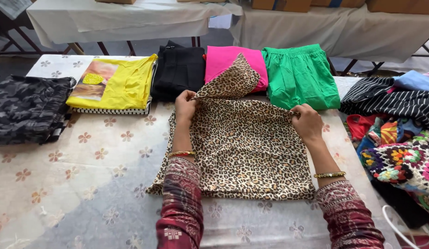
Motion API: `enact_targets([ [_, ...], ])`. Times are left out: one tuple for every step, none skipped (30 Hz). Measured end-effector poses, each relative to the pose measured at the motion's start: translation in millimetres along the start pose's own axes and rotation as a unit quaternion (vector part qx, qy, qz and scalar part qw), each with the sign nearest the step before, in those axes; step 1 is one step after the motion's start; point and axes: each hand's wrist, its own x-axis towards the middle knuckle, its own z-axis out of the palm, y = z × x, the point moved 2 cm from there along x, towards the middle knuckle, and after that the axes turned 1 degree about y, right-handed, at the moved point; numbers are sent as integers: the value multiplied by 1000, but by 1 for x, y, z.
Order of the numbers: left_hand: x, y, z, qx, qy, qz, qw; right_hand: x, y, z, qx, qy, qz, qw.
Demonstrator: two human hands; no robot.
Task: The person folds a red pair of shorts, a pink sleeveless top, and a leopard-print top on a table. They smooth each item, fold it into a compact rectangle, and place it on a growing stack of folded clothes.
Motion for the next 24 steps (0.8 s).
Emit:
enact_targets([
  [-2,6,-6,-42,-51,-4,998,-7,-3,-9,-8,-11,6,1000],
  [-2,12,-12,-84,-102,-8,991,-12,-7,-18,-15,-22,11,1000],
  [-17,34,-24,-83,-102,-7,991,-21,-9,-23,-14,-21,11,1000],
  [-33,55,-34,-45,-120,-18,992,-30,-9,-27,-9,-32,22,999],
  [-49,76,-44,-7,-139,-28,990,-39,-10,-32,-4,-43,33,999],
  [-59,77,-53,-7,-139,-26,990,-47,-9,-35,-4,-41,33,999],
  [-70,77,-61,34,-163,-24,986,-56,-8,-38,-15,-44,18,999],
  [-80,78,-69,75,-188,-21,979,-64,-8,-40,-24,-47,3,999],
  [-83,76,-78,76,-188,-18,979,-71,-15,-47,-24,-44,3,999],
  [-91,70,-89,83,-212,-21,974,-83,-22,-54,-21,-51,5,998],
  [-98,64,-99,90,-236,-24,967,-93,-30,-60,-18,-58,8,998],
  [-104,64,-104,90,-235,-23,967,-97,-28,-60,-17,-57,8,998],
  [-111,65,-108,128,-250,-27,959,-100,-25,-60,-27,-59,5,998],
  [-119,64,-113,166,-266,-33,949,-105,-24,-59,-36,-62,5,997],
  [-124,57,-116,169,-266,-34,948,-108,-23,-60,-34,-62,6,997],
  [-129,51,-119,226,-278,-27,933,-108,-24,-59,-70,-89,-2,994],
  [-133,45,-122,282,-288,-20,915,-107,-24,-59,-105,-116,-11,988],
  [-137,52,-122,283,-287,-19,915,-105,-29,-66,-104,-116,-11,988],
  [-141,60,-122,338,-294,19,894,-103,-33,-72,-125,-153,-4,980],
  [-146,66,-122,389,-299,56,870,-101,-36,-78,-148,-193,3,970],
  [-155,84,-121,388,-299,55,870,-99,-43,-82,-148,-193,2,970],
  [-165,101,-118,434,-305,78,844,-96,-50,-86,-172,-206,-6,963],
  [-174,119,-116,478,-310,100,816,-93,-56,-90,-197,-219,-13,956],
  [-176,120,-113,476,-309,99,817,-91,-63,-88,-198,-219,-15,955],
])
